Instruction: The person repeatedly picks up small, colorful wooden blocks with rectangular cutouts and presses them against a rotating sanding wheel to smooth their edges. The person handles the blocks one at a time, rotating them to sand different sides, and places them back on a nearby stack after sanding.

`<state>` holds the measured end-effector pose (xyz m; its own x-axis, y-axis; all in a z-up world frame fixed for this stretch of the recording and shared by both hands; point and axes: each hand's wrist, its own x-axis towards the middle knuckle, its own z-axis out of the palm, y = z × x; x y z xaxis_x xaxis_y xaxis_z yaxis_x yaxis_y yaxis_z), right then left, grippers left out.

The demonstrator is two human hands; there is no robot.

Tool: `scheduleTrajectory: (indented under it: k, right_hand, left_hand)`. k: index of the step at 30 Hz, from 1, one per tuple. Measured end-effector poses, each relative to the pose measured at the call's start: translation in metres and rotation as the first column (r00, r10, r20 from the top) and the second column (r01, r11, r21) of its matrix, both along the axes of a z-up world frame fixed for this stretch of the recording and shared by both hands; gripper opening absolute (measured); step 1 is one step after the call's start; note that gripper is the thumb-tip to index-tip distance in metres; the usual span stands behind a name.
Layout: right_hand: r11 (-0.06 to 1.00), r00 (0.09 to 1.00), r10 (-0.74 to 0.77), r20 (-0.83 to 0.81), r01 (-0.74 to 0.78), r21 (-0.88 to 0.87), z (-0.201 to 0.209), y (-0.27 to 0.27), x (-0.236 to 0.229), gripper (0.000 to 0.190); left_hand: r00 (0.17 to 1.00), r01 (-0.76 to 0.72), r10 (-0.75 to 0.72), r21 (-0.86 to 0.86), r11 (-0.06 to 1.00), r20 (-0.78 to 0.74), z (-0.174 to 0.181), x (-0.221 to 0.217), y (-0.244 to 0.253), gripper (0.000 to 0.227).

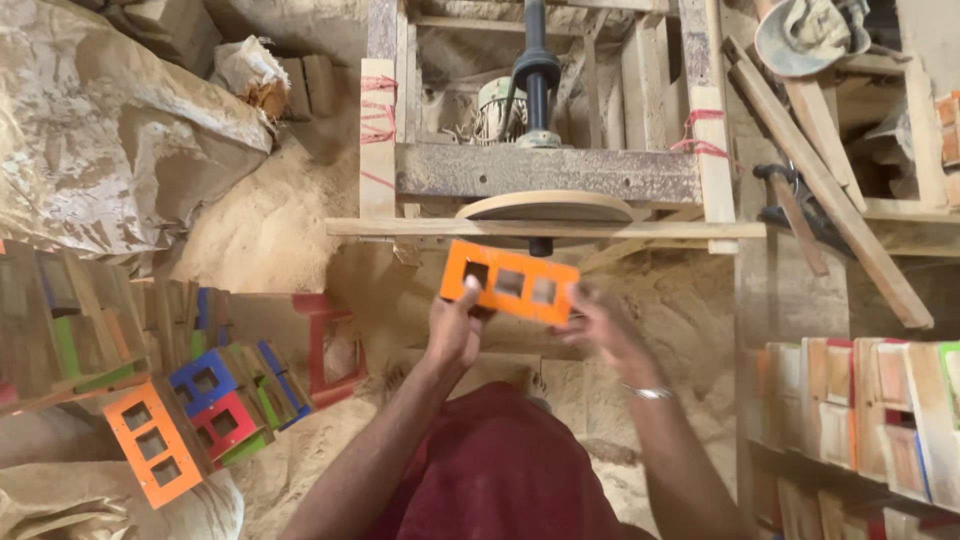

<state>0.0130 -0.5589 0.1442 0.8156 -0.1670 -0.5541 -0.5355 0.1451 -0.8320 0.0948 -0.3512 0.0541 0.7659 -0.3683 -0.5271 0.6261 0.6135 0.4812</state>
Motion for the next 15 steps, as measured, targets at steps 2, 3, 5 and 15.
scheduleTrajectory:
  k: [2, 3, 5, 15]
  right_hand:
    - [0.974, 0.996, -0.047, -0.080, 0.064, 0.216, -0.012, 0.025, 0.021, 0.055]
    - [0.963, 0.988, -0.141, -0.066, 0.152, 0.221, -0.021, 0.036, 0.033, 0.052]
    - [0.917, 0.946, -0.323, -0.037, 0.322, 0.234, -0.038, 0.053, 0.060, 0.046]
    - [0.843, 0.844, -0.534, -0.051, 0.536, 0.050, -0.072, 0.029, 0.082, 0.048]
  left_hand:
    - [0.995, -0.100, 0.099, 0.013, 0.995, 0.033, -0.003, 0.018, -0.006, 0.032]
    - [0.993, -0.121, 0.121, 0.015, 0.993, -0.005, -0.004, 0.026, -0.007, 0.032]
    - [0.983, -0.166, 0.167, 0.020, 0.986, -0.077, -0.006, 0.043, -0.007, 0.033]
    - [0.977, -0.090, 0.116, 0.150, 0.985, -0.181, -0.007, 0.064, -0.049, 0.034]
